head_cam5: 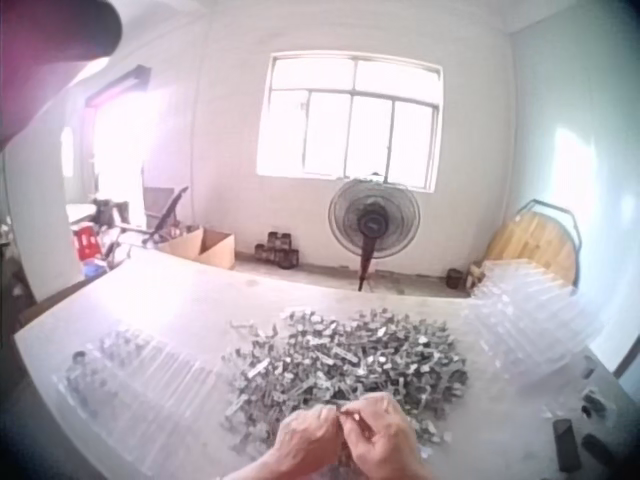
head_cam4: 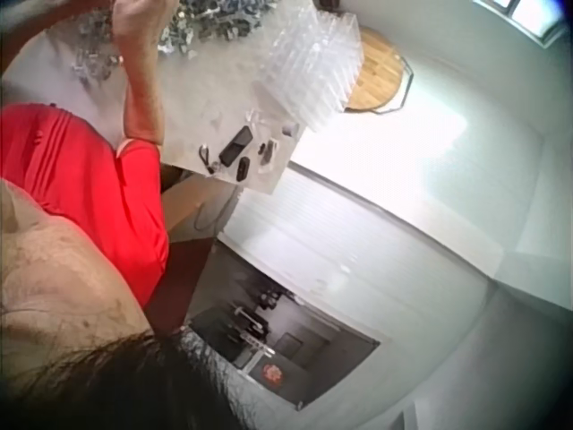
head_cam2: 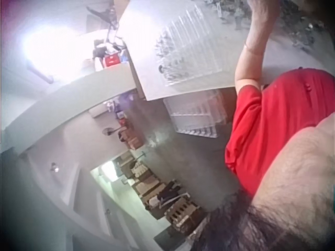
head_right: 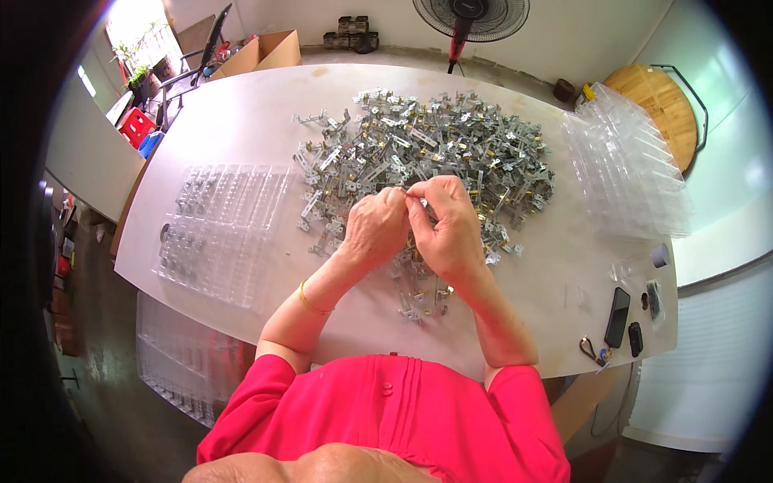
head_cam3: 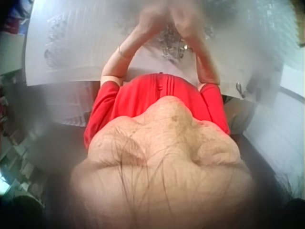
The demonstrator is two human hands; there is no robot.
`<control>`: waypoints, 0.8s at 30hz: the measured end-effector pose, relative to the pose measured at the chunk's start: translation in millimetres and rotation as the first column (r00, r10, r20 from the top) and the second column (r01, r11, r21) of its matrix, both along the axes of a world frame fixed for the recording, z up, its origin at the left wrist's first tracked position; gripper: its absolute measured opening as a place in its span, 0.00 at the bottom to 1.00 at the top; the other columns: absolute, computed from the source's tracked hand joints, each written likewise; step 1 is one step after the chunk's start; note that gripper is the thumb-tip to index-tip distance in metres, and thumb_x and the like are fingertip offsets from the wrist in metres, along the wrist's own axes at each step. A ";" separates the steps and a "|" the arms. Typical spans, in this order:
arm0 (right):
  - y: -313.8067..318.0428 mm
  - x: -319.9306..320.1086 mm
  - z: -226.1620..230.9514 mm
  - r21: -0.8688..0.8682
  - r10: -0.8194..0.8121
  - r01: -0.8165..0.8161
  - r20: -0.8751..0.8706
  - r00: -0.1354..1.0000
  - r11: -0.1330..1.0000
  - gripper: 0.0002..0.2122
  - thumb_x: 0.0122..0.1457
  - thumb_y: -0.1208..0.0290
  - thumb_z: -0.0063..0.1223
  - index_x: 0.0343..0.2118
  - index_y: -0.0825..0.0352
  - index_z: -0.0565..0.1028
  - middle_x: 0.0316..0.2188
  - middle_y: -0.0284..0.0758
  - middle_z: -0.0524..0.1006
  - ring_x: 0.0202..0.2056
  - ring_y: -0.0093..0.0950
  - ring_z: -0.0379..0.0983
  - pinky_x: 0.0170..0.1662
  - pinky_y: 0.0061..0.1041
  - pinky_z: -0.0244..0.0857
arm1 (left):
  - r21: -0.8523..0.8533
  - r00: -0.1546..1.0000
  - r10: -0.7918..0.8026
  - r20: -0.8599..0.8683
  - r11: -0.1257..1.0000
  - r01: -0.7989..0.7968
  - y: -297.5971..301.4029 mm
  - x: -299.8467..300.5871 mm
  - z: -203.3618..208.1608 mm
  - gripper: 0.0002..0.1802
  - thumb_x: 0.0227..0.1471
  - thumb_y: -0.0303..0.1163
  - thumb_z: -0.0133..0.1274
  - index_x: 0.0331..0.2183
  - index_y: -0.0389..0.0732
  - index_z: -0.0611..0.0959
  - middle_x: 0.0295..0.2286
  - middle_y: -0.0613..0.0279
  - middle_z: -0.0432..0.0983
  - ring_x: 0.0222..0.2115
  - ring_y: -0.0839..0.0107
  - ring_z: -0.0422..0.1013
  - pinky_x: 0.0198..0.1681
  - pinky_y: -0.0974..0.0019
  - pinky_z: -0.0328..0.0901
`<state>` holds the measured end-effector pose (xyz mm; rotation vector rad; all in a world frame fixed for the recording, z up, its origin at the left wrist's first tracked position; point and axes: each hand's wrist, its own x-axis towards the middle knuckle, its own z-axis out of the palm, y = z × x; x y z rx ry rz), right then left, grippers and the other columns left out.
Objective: The person assembles metal components by hand from a pile on the table and places the assembled pieces into compartments of a plastic tray.
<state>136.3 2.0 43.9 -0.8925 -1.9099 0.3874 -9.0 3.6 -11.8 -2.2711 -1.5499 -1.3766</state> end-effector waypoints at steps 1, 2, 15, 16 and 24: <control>1.4 -0.1 -0.4 0.001 -0.003 0.003 0.005 1.000 1.000 0.05 0.61 0.76 0.55 0.39 0.66 0.76 0.34 0.36 0.76 0.32 0.32 0.74 0.36 0.29 0.69 | -0.044 0.999 -0.036 -0.007 0.998 0.035 -1.5 2.0 -0.8 0.07 0.51 0.28 0.53 0.28 0.40 0.71 0.23 0.54 0.72 0.23 0.52 0.72 0.28 0.52 0.67; 3.3 -0.2 -0.6 0.047 -0.047 0.049 -0.043 0.998 0.998 0.05 0.62 0.76 0.55 0.40 0.66 0.76 0.32 0.35 0.76 0.30 0.29 0.74 0.34 0.27 0.69 | -0.087 0.997 -0.072 -0.012 0.994 0.071 -3.3 3.4 -1.1 0.07 0.52 0.28 0.53 0.28 0.40 0.71 0.23 0.54 0.72 0.24 0.52 0.73 0.29 0.52 0.68; -22.0 8.6 -7.8 -0.350 -0.103 0.046 -0.147 0.984 0.936 0.05 0.65 0.71 0.55 0.37 0.67 0.77 0.17 0.23 0.69 0.20 0.11 0.59 0.22 0.17 0.55 | -0.324 0.508 -0.101 0.855 0.661 0.677 -9.3 -13.5 25.0 0.12 0.63 0.35 0.44 0.30 0.37 0.74 0.18 0.70 0.65 0.16 0.82 0.61 0.19 0.74 0.58; -22.8 7.7 -6.4 -0.345 -0.101 0.045 -0.146 0.984 0.938 0.05 0.65 0.71 0.55 0.37 0.67 0.77 0.17 0.23 0.69 0.20 0.11 0.59 0.22 0.17 0.55 | -0.333 0.518 -0.093 0.850 0.667 0.666 -10.1 -13.0 26.0 0.13 0.63 0.35 0.44 0.30 0.37 0.74 0.17 0.70 0.65 0.16 0.82 0.61 0.19 0.74 0.58; -25.1 5.4 0.9 -0.313 -0.113 0.071 -0.119 0.986 0.947 0.05 0.65 0.71 0.55 0.36 0.67 0.76 0.16 0.25 0.69 0.20 0.12 0.61 0.22 0.18 0.56 | -0.372 0.701 -0.123 0.703 0.776 0.509 -7.7 -13.9 22.8 0.11 0.61 0.33 0.45 0.33 0.34 0.76 0.21 0.53 0.72 0.21 0.67 0.68 0.27 0.61 0.64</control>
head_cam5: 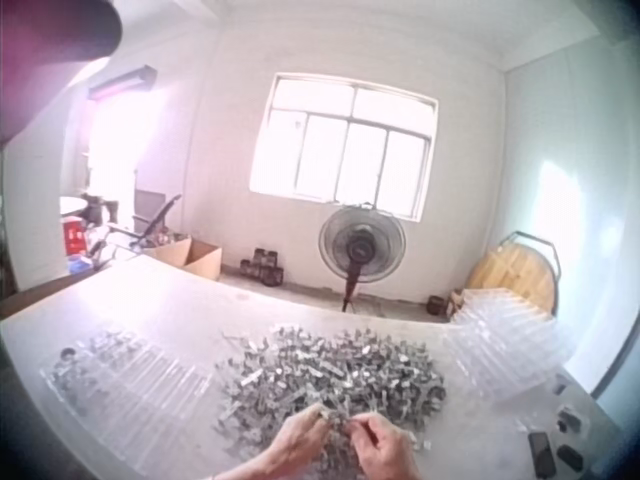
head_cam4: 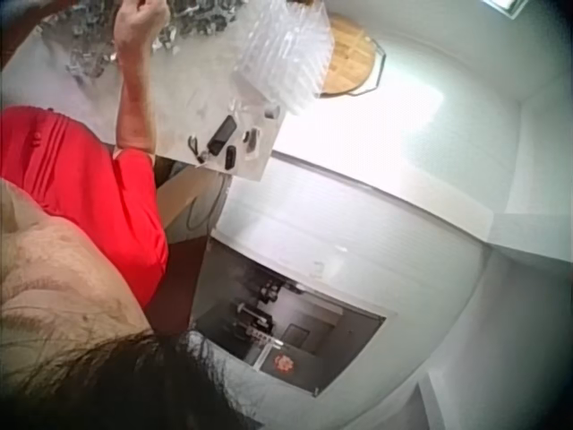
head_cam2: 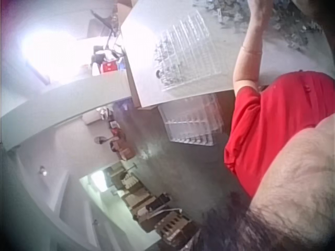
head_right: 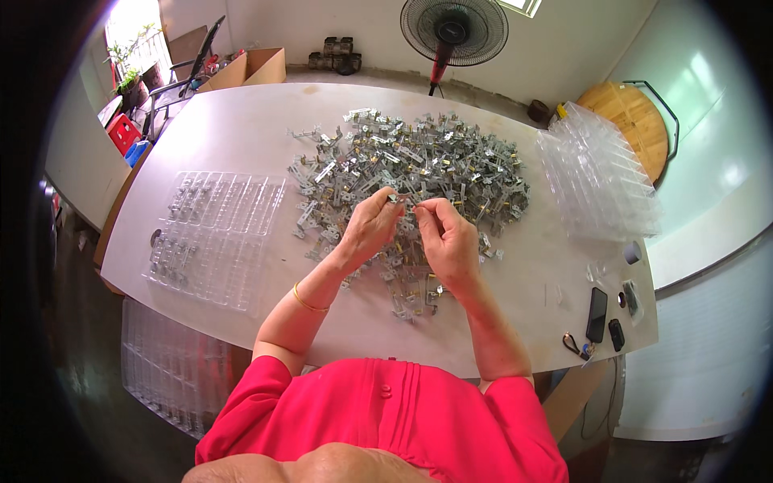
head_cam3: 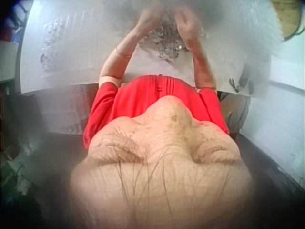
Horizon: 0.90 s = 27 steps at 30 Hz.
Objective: The person assembles metal components by hand from a pile on the table and places the assembled pieces into compartments of a plastic tray.
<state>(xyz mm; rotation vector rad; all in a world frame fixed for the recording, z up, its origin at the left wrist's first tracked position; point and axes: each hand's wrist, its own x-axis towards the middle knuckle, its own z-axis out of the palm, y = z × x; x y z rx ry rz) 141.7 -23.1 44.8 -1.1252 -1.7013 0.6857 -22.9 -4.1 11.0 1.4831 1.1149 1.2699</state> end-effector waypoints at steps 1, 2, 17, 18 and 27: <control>0.3 -0.2 0.9 0.001 0.002 -0.002 0.000 1.000 1.000 0.05 0.65 0.71 0.55 0.36 0.67 0.76 0.16 0.25 0.69 0.20 0.12 0.61 0.22 0.18 0.56 | 0.001 1.000 0.002 0.000 1.000 -0.002 0.1 0.8 -0.7 0.11 0.61 0.33 0.45 0.33 0.34 0.76 0.21 0.53 0.72 0.21 0.67 0.68 0.27 0.61 0.64; 0.5 -0.4 1.9 0.020 -0.008 0.008 0.015 1.000 1.000 0.05 0.65 0.71 0.55 0.36 0.67 0.76 0.16 0.25 0.70 0.20 0.12 0.61 0.22 0.18 0.57 | 0.098 0.998 0.047 -0.041 0.994 -0.043 0.2 2.0 -1.2 0.11 0.62 0.33 0.45 0.32 0.35 0.75 0.19 0.57 0.69 0.20 0.70 0.66 0.25 0.63 0.63; 9.6 4.7 15.0 -0.340 0.179 -0.240 -0.201 0.963 0.909 0.09 0.69 0.69 0.47 0.46 0.68 0.72 0.29 0.27 0.75 0.31 0.16 0.70 0.35 0.21 0.66 | 0.616 0.824 0.379 -0.421 0.786 -0.047 -2.1 6.7 -4.7 0.02 0.52 0.25 0.50 0.30 0.38 0.74 0.23 0.53 0.71 0.24 0.52 0.72 0.29 0.52 0.66; 10.8 4.0 16.1 -0.389 0.181 -0.267 -0.244 0.953 0.882 0.08 0.69 0.69 0.47 0.45 0.68 0.73 0.30 0.26 0.75 0.31 0.16 0.69 0.36 0.20 0.66 | 0.655 0.800 0.415 -0.435 0.755 -0.035 -2.4 6.3 -3.4 0.03 0.51 0.24 0.51 0.30 0.38 0.73 0.22 0.54 0.71 0.24 0.53 0.71 0.29 0.52 0.66; 27.9 5.8 -8.1 -0.094 0.097 -0.117 -0.189 0.977 0.989 0.05 0.67 0.71 0.52 0.40 0.66 0.75 0.30 0.23 0.74 0.31 0.12 0.67 0.35 0.15 0.63 | 0.631 0.797 0.391 -0.460 0.775 -0.015 -2.1 10.9 -5.8 0.05 0.47 0.25 0.53 0.25 0.39 0.72 0.21 0.56 0.69 0.21 0.54 0.70 0.26 0.55 0.65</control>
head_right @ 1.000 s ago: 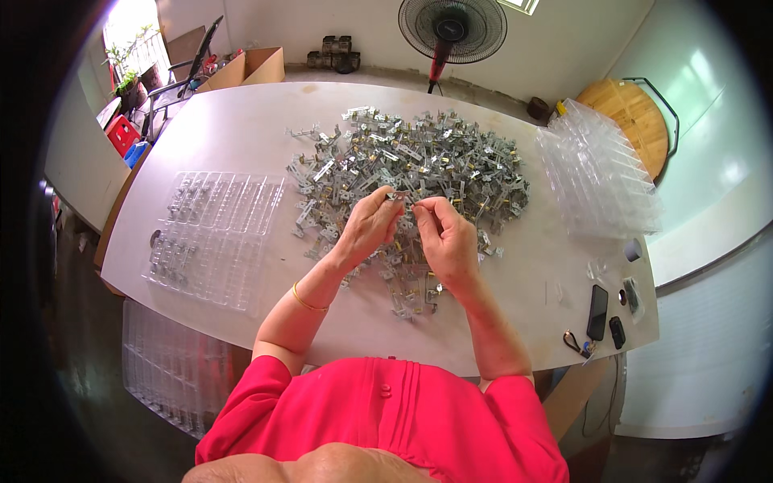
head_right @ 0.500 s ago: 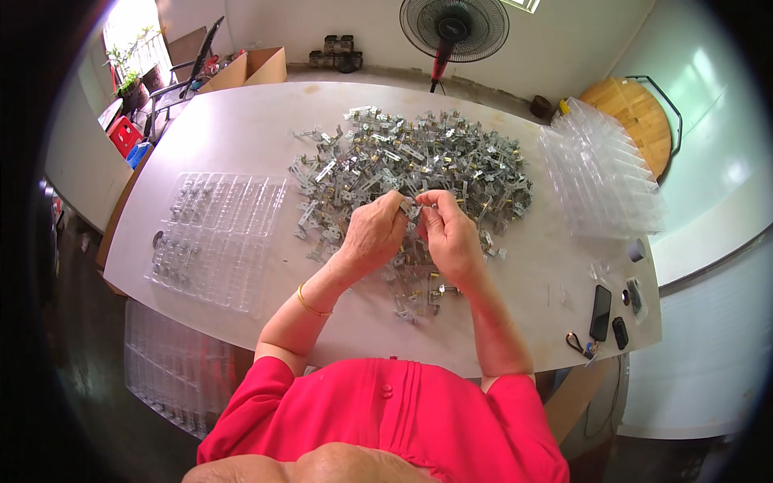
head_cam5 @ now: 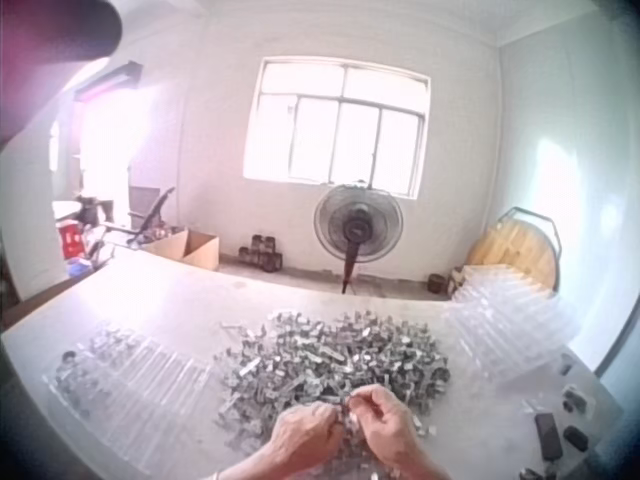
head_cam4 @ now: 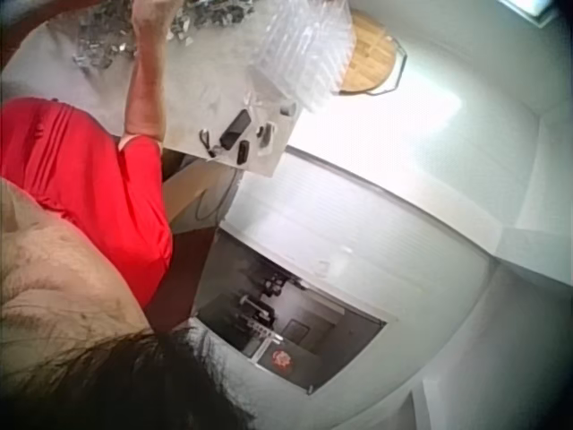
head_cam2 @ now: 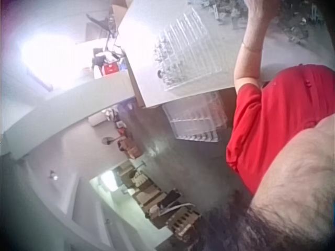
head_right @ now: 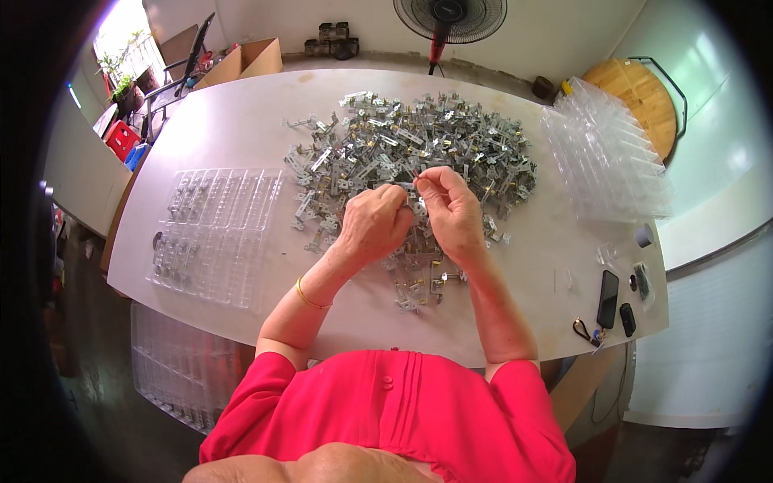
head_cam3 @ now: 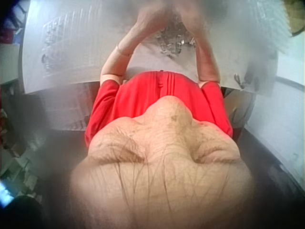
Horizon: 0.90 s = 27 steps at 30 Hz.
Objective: The person assembles metal components by hand from a pile on the table and places the assembled pieces into compartments of a plastic tray.
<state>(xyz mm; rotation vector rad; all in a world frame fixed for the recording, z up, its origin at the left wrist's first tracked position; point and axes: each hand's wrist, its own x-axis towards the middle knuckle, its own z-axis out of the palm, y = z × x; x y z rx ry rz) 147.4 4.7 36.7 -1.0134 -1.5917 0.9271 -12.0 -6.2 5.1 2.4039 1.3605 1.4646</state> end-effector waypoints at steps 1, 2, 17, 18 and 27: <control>-0.2 1.9 -0.6 -0.002 -0.006 0.006 -0.002 1.000 1.000 0.05 0.67 0.71 0.52 0.40 0.66 0.75 0.30 0.23 0.74 0.31 0.12 0.67 0.35 0.15 0.63 | -0.002 1.000 -0.006 -0.002 1.000 0.006 -0.1 0.0 1.0 0.05 0.47 0.25 0.53 0.25 0.39 0.72 0.21 0.56 0.69 0.21 0.54 0.70 0.26 0.55 0.65; -0.1 4.4 -1.1 -0.040 0.025 -0.026 -0.007 1.000 0.999 0.05 0.67 0.72 0.52 0.40 0.66 0.75 0.30 0.23 0.74 0.32 0.12 0.67 0.36 0.15 0.64 | 0.028 0.999 0.033 0.025 0.999 -0.034 -0.2 -0.3 2.4 0.05 0.46 0.25 0.53 0.25 0.39 0.73 0.21 0.56 0.69 0.21 0.54 0.70 0.26 0.55 0.65; 0.6 25.2 5.5 -0.102 0.067 -0.072 -0.052 0.996 0.992 0.05 0.68 0.73 0.49 0.38 0.67 0.75 0.30 0.26 0.76 0.32 0.14 0.72 0.36 0.19 0.70 | -0.289 0.941 -0.260 0.215 0.904 0.316 3.5 -20.7 14.6 0.20 0.51 0.33 0.58 0.45 0.35 0.81 0.37 0.55 0.81 0.39 0.68 0.77 0.42 0.66 0.69; -0.4 27.8 8.6 -0.117 0.063 -0.075 -0.100 0.993 0.990 0.05 0.68 0.73 0.50 0.38 0.67 0.75 0.31 0.26 0.76 0.32 0.15 0.72 0.35 0.18 0.69 | -0.288 0.940 -0.263 0.216 0.903 0.319 3.4 -25.3 17.2 0.20 0.51 0.33 0.58 0.45 0.35 0.81 0.37 0.55 0.81 0.39 0.68 0.77 0.42 0.66 0.69; -2.7 29.8 15.0 0.452 -0.334 0.202 0.234 0.913 0.869 0.04 0.65 0.72 0.54 0.37 0.66 0.76 0.29 0.32 0.77 0.27 0.19 0.73 0.31 0.20 0.67 | -0.448 0.550 -0.330 0.767 0.337 0.828 1.5 -23.3 15.4 0.24 0.63 0.31 0.51 0.57 0.29 0.69 0.41 0.54 0.80 0.37 0.73 0.77 0.43 0.69 0.71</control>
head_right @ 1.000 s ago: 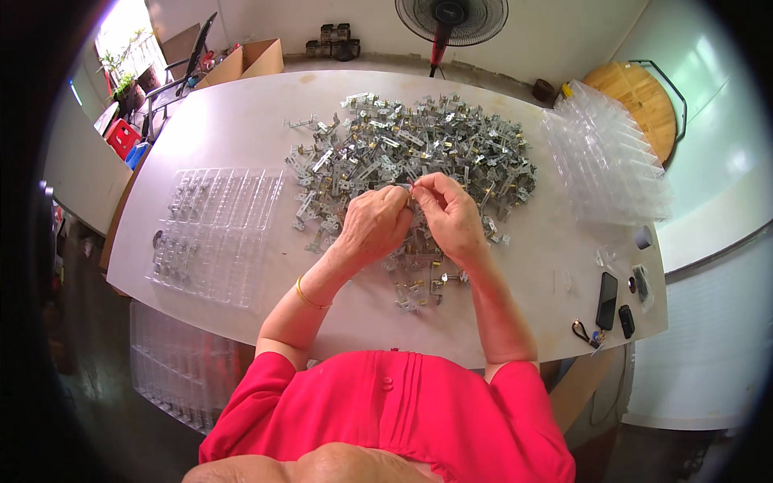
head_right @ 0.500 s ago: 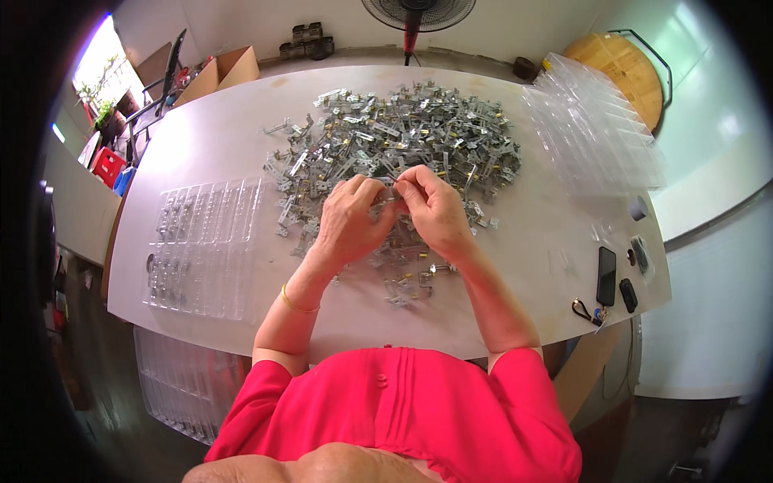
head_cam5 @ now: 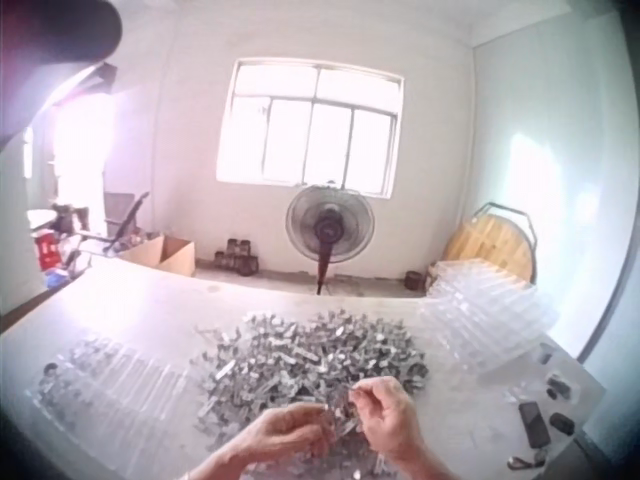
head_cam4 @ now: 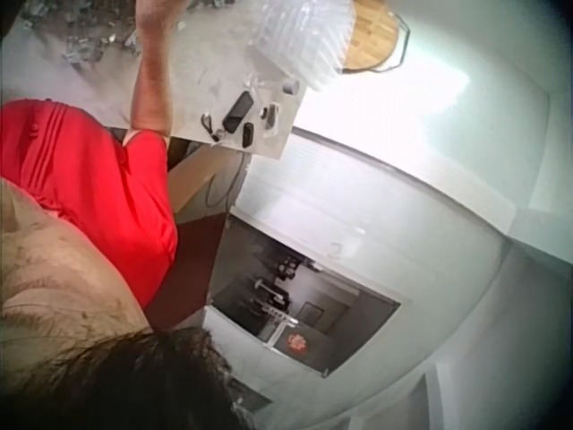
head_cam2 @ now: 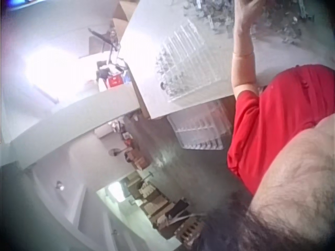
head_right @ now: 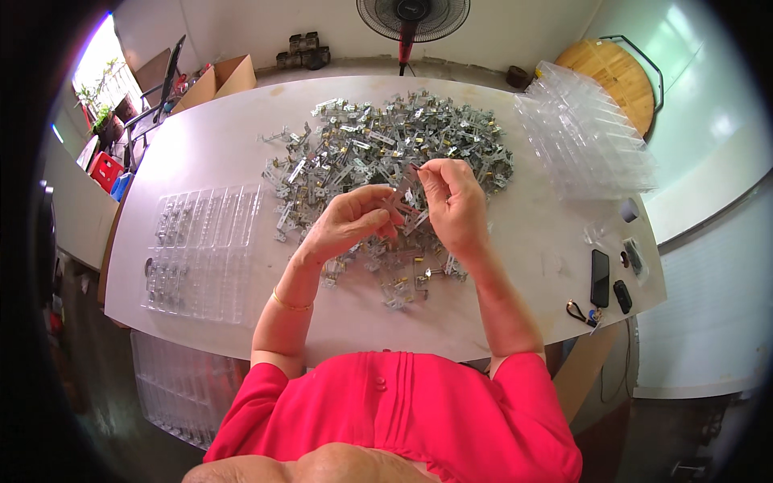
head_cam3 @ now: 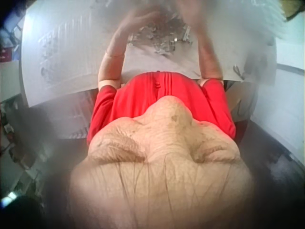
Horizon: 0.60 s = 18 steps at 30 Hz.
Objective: The person assembles metal components by hand from a pile on the table and places the assembled pieces into compartments of a plastic tray.
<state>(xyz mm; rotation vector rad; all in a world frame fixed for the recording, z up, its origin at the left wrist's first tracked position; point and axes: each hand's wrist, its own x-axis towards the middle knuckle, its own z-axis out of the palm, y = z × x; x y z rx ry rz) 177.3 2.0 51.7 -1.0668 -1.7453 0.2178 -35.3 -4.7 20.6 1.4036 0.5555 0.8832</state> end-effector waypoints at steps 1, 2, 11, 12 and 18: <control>-4.5 -1.5 1.4 0.004 0.000 0.000 0.001 1.000 1.000 0.04 0.65 0.72 0.54 0.37 0.66 0.76 0.29 0.32 0.77 0.27 0.19 0.73 0.31 0.20 0.67 | -0.038 0.997 0.076 0.018 0.996 -0.076 -0.5 2.2 -0.6 0.25 0.63 0.30 0.52 0.57 0.30 0.68 0.41 0.54 0.80 0.37 0.72 0.77 0.43 0.69 0.71; -11.5 -3.2 4.0 -0.085 0.027 -0.027 -0.008 1.000 0.996 0.03 0.64 0.72 0.55 0.37 0.65 0.77 0.28 0.33 0.77 0.26 0.22 0.73 0.30 0.22 0.67 | -0.077 0.988 0.153 0.034 0.986 -0.150 -0.2 3.4 -1.0 0.26 0.62 0.29 0.53 0.58 0.31 0.67 0.41 0.54 0.80 0.37 0.72 0.77 0.43 0.69 0.72; -23.9 -22.0 3.6 -0.152 0.019 -0.006 0.084 0.996 0.988 0.03 0.60 0.73 0.58 0.36 0.63 0.78 0.27 0.39 0.79 0.26 0.36 0.77 0.29 0.32 0.69 | -0.029 0.957 0.243 0.160 0.970 -0.241 2.4 4.7 -1.7 0.23 0.59 0.23 0.56 0.54 0.33 0.69 0.39 0.58 0.79 0.37 0.73 0.77 0.43 0.69 0.73; -23.2 -22.9 3.3 -0.101 0.014 -0.004 0.094 0.996 0.995 0.02 0.60 0.73 0.58 0.34 0.63 0.77 0.26 0.39 0.79 0.26 0.38 0.77 0.29 0.33 0.69 | -0.028 0.956 0.245 0.159 0.970 -0.243 2.7 5.0 -1.8 0.23 0.59 0.23 0.56 0.54 0.33 0.69 0.39 0.58 0.79 0.37 0.73 0.77 0.43 0.69 0.73; -24.1 -22.1 3.4 -0.033 0.051 -0.044 0.248 0.968 0.999 0.02 0.60 0.73 0.56 0.31 0.64 0.75 0.25 0.39 0.77 0.28 0.42 0.76 0.29 0.38 0.68 | 0.069 0.945 0.309 0.108 0.946 -0.317 3.7 6.5 -5.0 0.24 0.54 0.18 0.57 0.53 0.35 0.71 0.35 0.64 0.76 0.37 0.78 0.74 0.43 0.72 0.71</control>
